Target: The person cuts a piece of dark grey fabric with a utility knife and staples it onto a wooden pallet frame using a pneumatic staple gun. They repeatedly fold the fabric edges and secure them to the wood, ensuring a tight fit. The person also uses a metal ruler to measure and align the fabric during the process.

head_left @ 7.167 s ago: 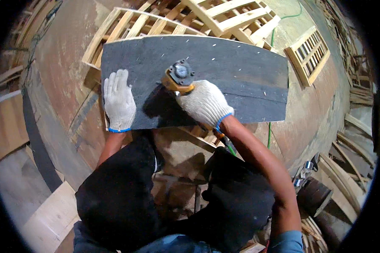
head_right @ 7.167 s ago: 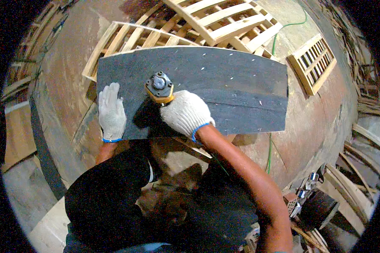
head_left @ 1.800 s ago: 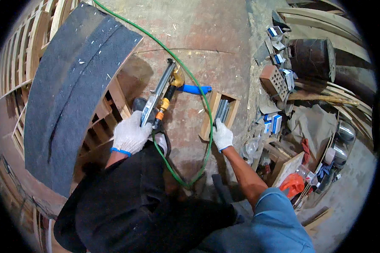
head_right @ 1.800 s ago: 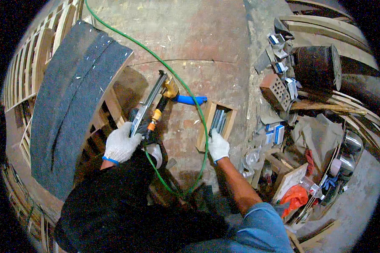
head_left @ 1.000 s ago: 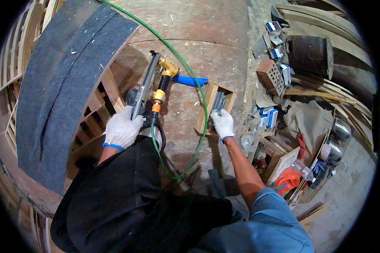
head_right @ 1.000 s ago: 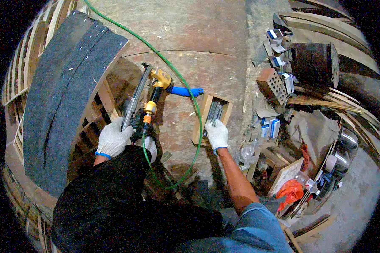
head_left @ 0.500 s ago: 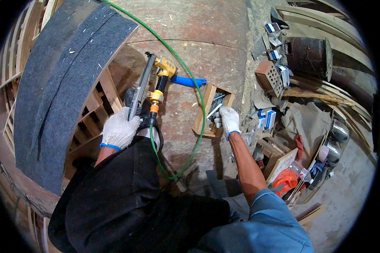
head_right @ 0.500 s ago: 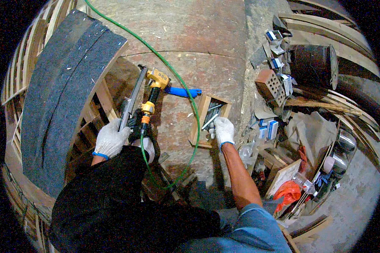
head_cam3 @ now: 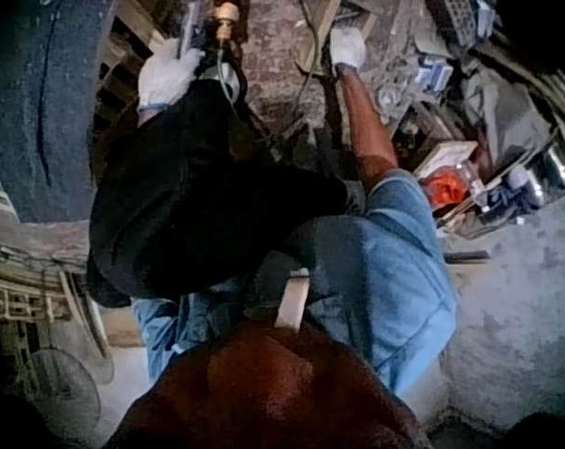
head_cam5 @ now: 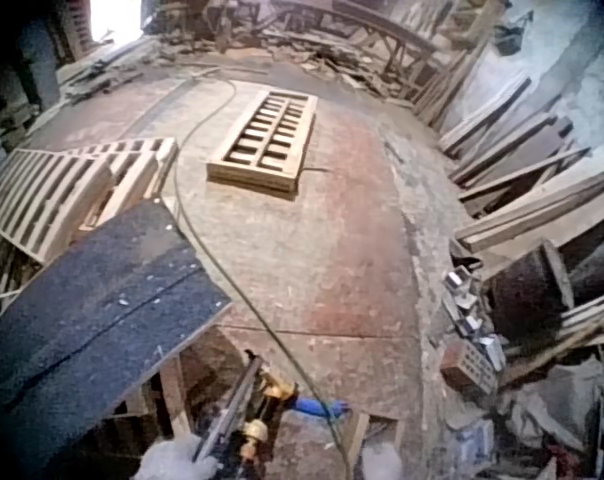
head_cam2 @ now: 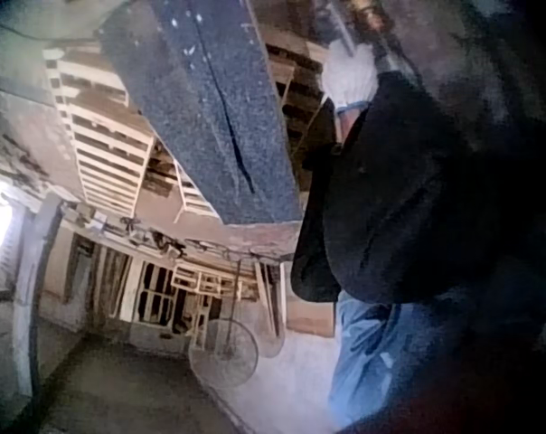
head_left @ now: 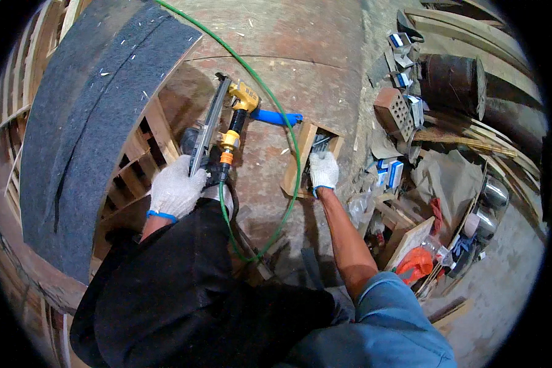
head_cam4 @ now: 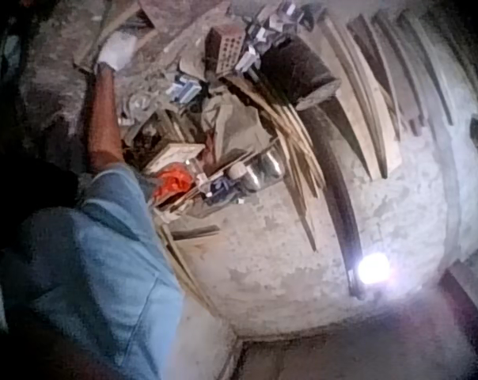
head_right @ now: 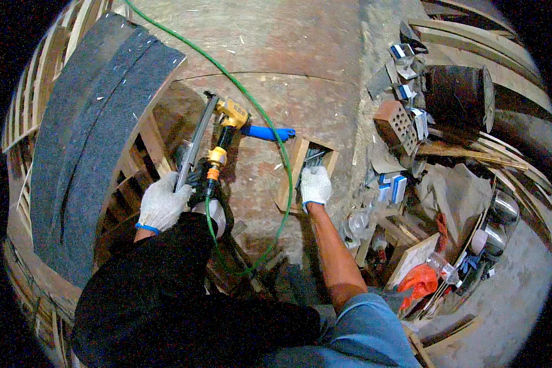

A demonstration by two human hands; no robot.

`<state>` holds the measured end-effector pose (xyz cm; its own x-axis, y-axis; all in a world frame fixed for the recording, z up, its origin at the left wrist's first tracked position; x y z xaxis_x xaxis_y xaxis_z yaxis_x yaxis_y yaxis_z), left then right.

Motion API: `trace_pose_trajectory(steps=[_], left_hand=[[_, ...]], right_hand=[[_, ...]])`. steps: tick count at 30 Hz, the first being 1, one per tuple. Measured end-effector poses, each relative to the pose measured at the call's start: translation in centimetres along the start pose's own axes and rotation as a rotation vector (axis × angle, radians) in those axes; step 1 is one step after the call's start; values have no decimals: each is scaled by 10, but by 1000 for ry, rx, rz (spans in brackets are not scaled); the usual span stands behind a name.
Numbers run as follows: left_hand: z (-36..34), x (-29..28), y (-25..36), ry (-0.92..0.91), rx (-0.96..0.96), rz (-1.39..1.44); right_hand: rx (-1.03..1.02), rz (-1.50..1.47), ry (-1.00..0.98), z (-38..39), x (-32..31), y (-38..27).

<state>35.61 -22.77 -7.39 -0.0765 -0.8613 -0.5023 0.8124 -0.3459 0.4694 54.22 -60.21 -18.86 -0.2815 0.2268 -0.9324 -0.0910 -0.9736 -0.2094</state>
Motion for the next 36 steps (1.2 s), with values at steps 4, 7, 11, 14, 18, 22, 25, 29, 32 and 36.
trace_pose_trajectory(steps=[4, 7, 11, 14, 18, 22, 25, 29, 32, 36], left_hand=[[-1, 1, -4, -8, -34, 39], [-1, 2, 9, -7, 22, -43], [6, -9, 20, -32, 44, 28], [9, -14, 21, -39, 69, 20], [12, -18, 35, -62, 185, -31], [7, -15, 39, -68, 281, -63], [4, -13, 38, -88, 298, -87], [3, -10, 33, -57, 343, -96], [3, -10, 33, -64, 357, -113], [4, -15, 35, -72, 341, -121]], right_hand=[[-142, 51, -21, -15, -8, -33], [-251, 9, -69, -28, -10, -21], [-184, 10, -122, -13, -31, -33], [-209, -319, -163, 5, -55, -84], [22, -910, -521, 31, -101, -184], [251, -1461, -776, 16, -73, -208], [334, -1527, -739, 10, -66, -219], [354, -1518, -698, -2, -52, -227], [280, -1416, -630, -7, -47, -238], [39, -1035, -492, -5, -51, -246]])
Point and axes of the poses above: each hand's wrist, its own z-axis away from the middle knuckle, its own x-axis out of the palm, y = z × x, the point moved 4 cm from there along -z, towards the middle knuckle, and after that the axes turned 1 degree about z, right-handed, at the moved point
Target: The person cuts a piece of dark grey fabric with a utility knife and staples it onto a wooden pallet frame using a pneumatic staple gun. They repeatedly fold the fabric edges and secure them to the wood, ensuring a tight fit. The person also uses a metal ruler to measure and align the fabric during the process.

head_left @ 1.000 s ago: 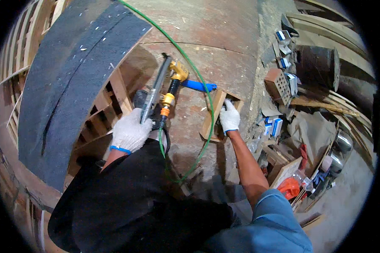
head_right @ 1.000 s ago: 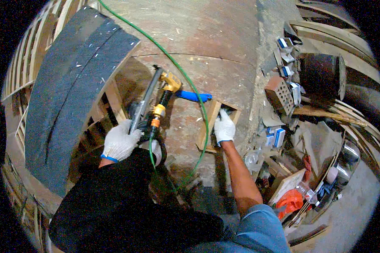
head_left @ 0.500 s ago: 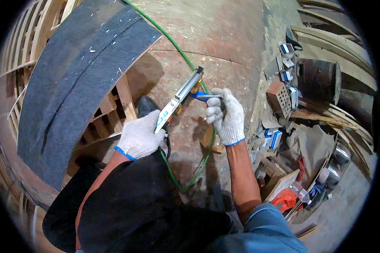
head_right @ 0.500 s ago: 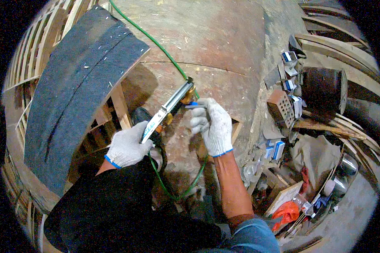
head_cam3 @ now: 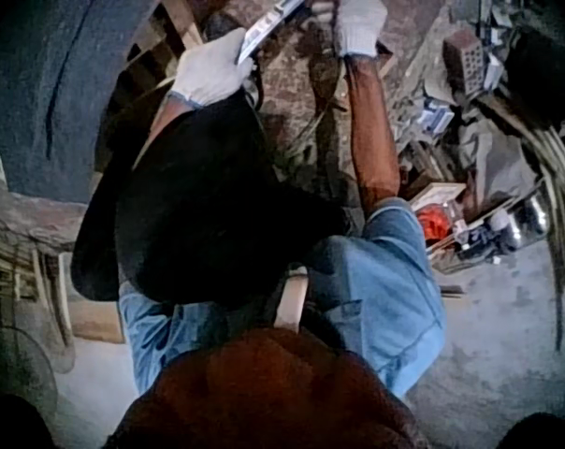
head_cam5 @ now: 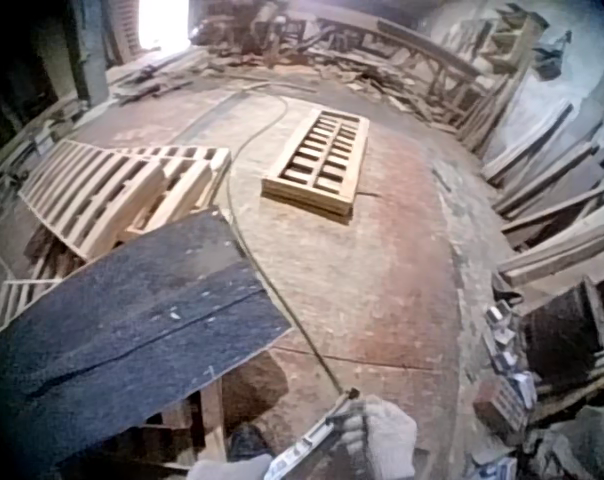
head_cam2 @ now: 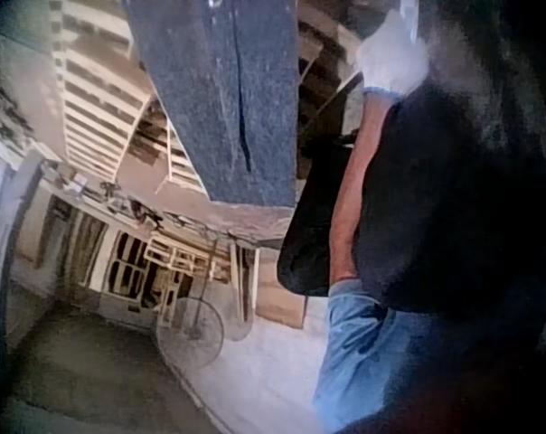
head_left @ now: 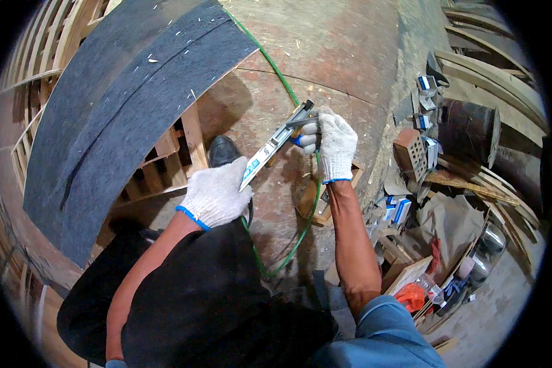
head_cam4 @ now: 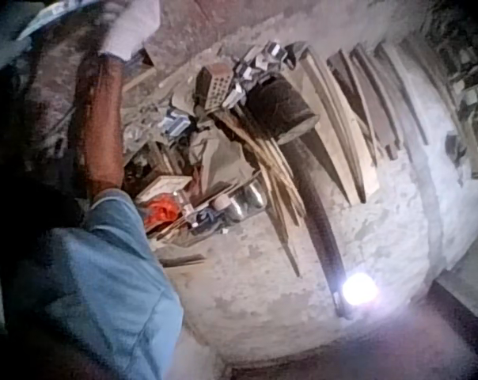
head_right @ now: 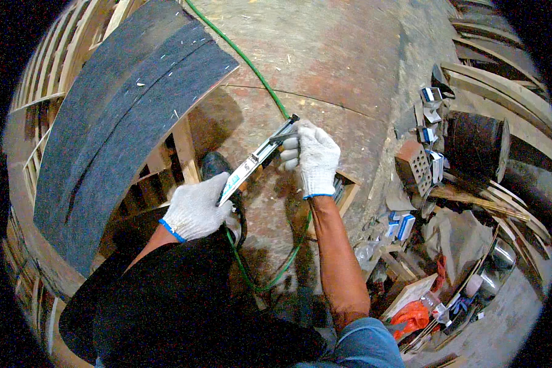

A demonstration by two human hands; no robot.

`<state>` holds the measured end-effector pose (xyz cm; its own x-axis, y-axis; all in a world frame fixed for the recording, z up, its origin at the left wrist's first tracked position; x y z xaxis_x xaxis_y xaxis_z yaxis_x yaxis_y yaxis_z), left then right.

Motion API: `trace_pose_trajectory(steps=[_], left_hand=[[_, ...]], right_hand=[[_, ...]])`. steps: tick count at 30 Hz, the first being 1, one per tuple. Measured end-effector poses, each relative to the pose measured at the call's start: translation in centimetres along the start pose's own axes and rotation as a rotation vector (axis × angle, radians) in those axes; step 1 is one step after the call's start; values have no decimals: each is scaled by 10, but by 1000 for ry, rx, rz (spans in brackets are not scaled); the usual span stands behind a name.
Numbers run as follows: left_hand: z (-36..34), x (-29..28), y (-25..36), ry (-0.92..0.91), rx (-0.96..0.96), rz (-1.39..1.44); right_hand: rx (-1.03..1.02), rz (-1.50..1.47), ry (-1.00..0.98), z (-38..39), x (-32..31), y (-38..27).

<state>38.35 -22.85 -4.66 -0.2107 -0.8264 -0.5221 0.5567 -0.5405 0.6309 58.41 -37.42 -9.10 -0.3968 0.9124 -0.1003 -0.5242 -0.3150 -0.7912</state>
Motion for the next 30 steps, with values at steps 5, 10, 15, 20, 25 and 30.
trace_pose_trajectory(steps=[5, 10, 15, 20, 25, 30], left_hand=[[-1, 6, -6, 10, 5, 19], [-1, 6, -7, 13, 23, 23], [-1, 7, -10, 8, 19, 21], [-1, 9, -11, 24, 31, 19], [-1, 9, -9, 78, 83, -5], [-1, 8, -11, 23, 22, 30]], right_hand=[[-748, 726, -47, 10, 9, -32], [-892, 978, -159, 15, 28, -47], [-914, 1241, -290, 15, 44, -45], [-910, 1039, -223, 10, 40, -37], [-999, 1189, -182, 4, 41, -28], [-1008, 1347, -280, 0, 39, -19]])
Point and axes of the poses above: each hand's wrist, its own z-axis away from the middle knuckle, its own x-axis out of the palm, y = z × x, the point moved 4 cm from there along -z, towards the middle knuckle, and after that the axes turned 1 degree about z, right-handed, at the moved point
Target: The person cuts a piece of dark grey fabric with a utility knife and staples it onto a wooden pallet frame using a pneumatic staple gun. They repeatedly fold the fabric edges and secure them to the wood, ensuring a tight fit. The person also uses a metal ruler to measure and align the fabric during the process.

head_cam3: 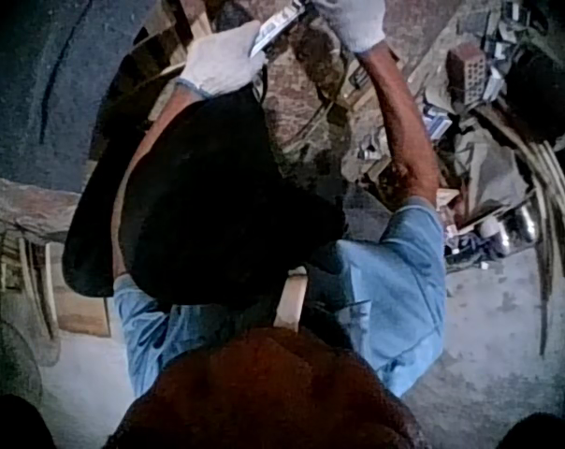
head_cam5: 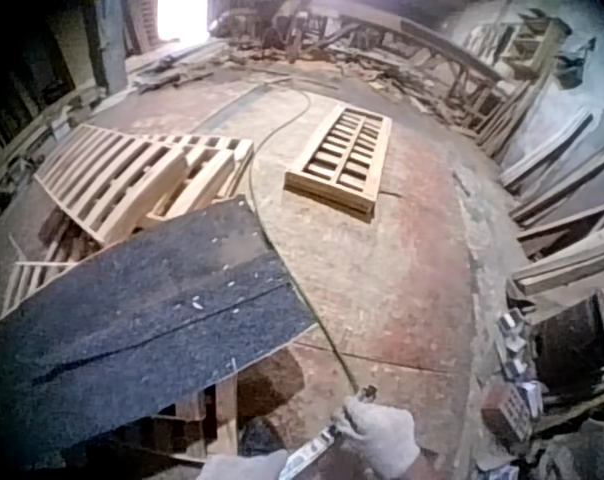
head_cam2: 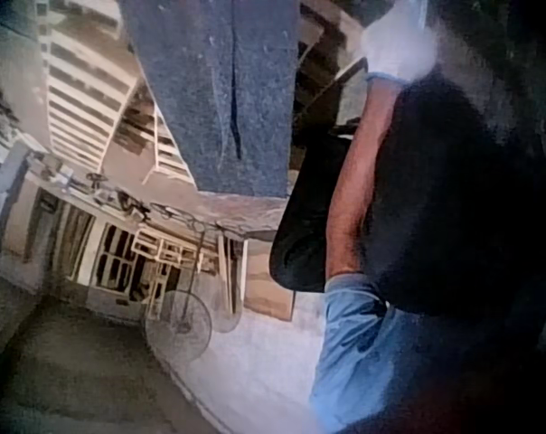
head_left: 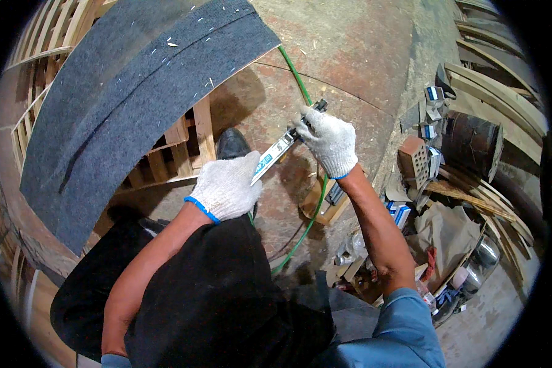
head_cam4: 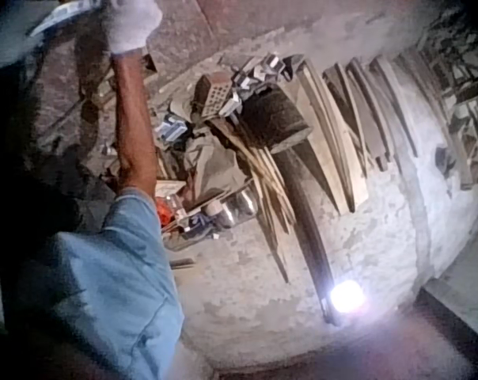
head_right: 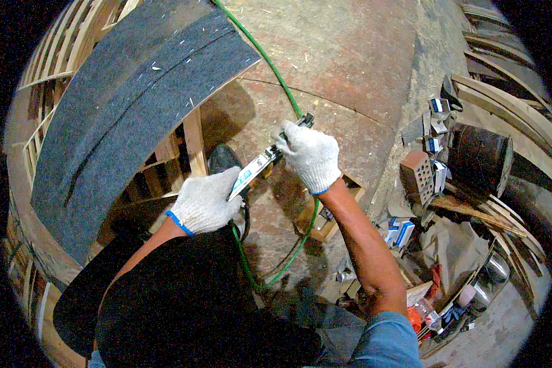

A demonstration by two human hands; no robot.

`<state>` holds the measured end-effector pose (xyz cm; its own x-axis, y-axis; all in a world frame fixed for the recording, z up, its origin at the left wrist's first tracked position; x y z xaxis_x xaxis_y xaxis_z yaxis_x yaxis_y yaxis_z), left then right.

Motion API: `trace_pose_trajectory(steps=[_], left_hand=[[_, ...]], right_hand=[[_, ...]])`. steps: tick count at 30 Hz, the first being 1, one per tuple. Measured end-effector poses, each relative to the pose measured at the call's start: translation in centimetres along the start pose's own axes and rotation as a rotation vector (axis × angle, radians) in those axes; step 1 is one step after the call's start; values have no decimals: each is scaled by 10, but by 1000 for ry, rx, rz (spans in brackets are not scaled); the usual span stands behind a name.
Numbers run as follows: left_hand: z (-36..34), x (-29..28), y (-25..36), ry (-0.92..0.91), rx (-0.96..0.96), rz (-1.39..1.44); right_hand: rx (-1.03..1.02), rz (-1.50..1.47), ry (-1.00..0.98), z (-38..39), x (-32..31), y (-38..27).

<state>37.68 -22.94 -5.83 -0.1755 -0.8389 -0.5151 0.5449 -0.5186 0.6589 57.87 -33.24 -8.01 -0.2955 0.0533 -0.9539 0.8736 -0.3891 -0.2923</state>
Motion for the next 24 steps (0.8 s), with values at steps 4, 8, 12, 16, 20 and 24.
trace_pose_trajectory(steps=[4, 8, 12, 16, 20, 24], left_hand=[[1, -1, 1, 55, 59, -18], [1, 1, -1, 58, 49, -8], [-1, 3, -2, 57, 52, 26], [-1, 7, -3, 64, 12, 114], [6, -2, -3, 31, 14, 280], [10, -29, 17, 76, 224, 274]], right_hand=[[108, -54, -282, 7, -5, -2], [377, -323, -270, 19, -11, 15], [553, -493, -139, 40, -1, 24], [983, -764, -274, 93, 60, 41], [1097, -1866, 117, 115, 104, -9], [860, -2097, 283, 67, 55, -22]])
Point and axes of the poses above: each hand's wrist, its own z-axis away from the middle knuckle, its own x-axis out of the palm, y = z × x, the point moved 4 cm from there along -z, towards the middle knuckle, and after that the axes turned 1 degree about z, right-handed, at the moved point
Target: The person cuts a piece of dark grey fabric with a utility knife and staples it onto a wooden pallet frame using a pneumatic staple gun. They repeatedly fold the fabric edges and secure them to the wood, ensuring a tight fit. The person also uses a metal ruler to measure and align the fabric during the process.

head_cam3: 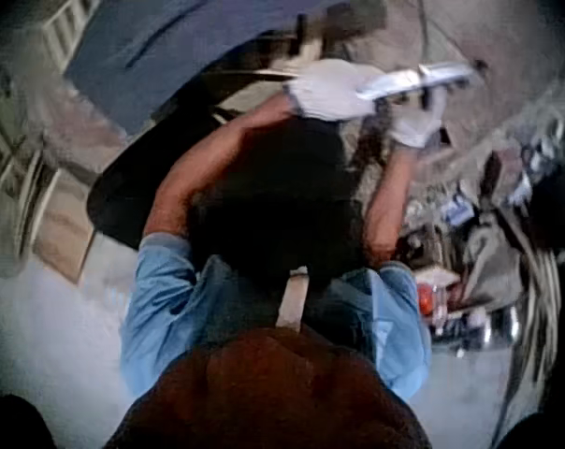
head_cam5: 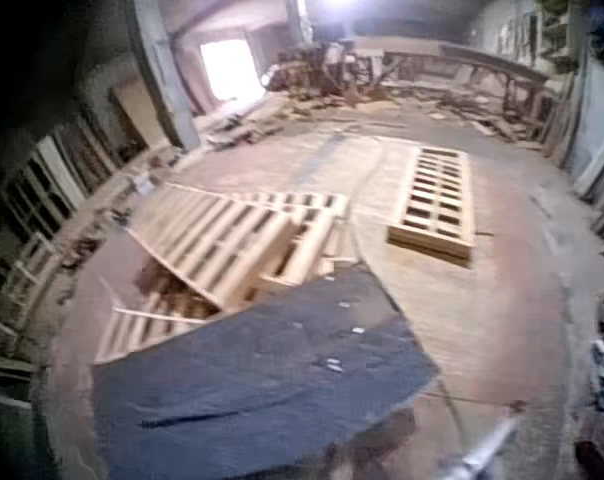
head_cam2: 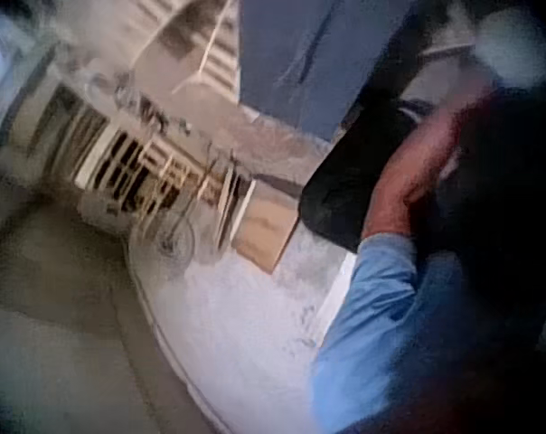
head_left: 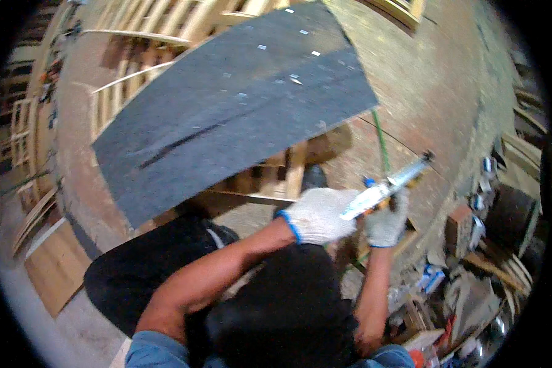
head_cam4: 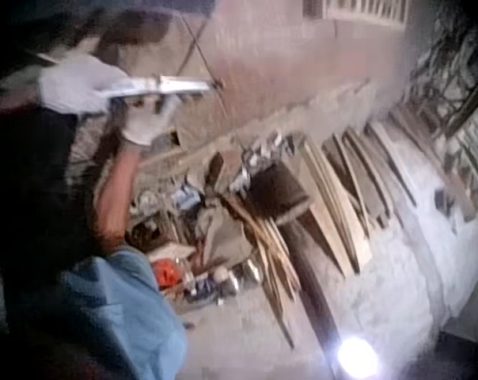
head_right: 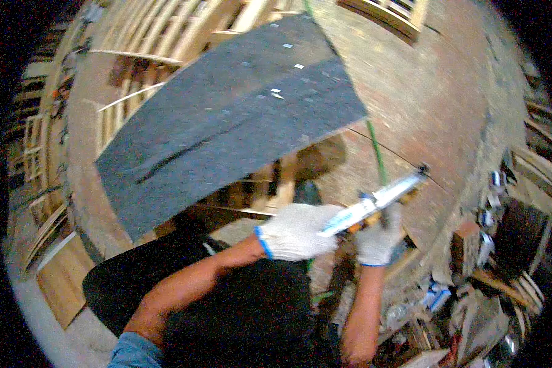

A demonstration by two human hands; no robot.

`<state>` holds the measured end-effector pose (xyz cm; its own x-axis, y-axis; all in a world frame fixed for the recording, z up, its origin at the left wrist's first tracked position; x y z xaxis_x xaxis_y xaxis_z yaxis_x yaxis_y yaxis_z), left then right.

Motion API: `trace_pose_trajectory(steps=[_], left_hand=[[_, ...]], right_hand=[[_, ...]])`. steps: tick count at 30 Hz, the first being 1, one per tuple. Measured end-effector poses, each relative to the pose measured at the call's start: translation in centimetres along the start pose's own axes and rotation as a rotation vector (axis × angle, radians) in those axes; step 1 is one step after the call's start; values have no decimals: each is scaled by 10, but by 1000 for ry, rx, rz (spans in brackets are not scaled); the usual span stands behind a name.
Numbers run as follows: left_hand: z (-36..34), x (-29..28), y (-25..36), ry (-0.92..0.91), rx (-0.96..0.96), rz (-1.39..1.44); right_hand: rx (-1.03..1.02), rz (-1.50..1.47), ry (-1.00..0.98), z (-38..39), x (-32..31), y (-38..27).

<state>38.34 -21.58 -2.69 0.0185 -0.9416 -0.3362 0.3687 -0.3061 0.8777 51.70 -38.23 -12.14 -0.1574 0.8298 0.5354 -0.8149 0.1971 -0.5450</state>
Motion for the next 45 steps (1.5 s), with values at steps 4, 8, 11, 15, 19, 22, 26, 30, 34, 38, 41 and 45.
trace_pose_trajectory(steps=[4, 8, 11, 15, 19, 22, 26, 30, 34, 38, 41, 45], left_hand=[[-1, -20, 35, -45, -95, -19], [19, -45, 39, 59, -153, 99], [27, -41, 35, 65, -147, 156], [43, -35, 7, 156, -151, 460], [57, -28, -27, 634, 17, 642], [44, -39, -30, 700, -68, 1212], [38, -72, -14, 666, 51, 1635], [66, -118, -41, 826, -83, 81], [160, -201, -35, 557, 76, -745], [241, -205, -98, 381, -84, -888], [274, -199, -129, 387, -153, -840], [303, -184, -148, 524, -118, -812]], right_hand=[[-128, 23, -161, -30, 12, -38], [-81, -32, -2, -60, 64, -45], [-44, -41, -16, -56, 84, -52], [-55, 3, -62, -51, 109, -46], [-269, 384, -37, -43, 113, -46], [-315, 399, -109, -14, 137, -37], [-178, 465, -122, 17, 176, 13], [-257, 750, -214, 32, 235, -2], [-140, 979, -429, 46, 290, 4], [87, 1012, -540, 59, 319, 36], [185, 1162, -553, 57, 326, 55], [204, 1587, -642, 63, 352, 92]])
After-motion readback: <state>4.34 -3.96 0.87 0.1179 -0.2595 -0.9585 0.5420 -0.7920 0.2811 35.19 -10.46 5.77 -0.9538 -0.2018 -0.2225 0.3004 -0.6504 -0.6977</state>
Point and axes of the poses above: each hand's wrist, its own z-axis away from the middle knuckle, its own x-axis out of the palm, y = z × x, the point moved 4 cm from there along -z, towards the middle knuckle, and after that the axes turned 1 degree about z, right-handed, at the moved point
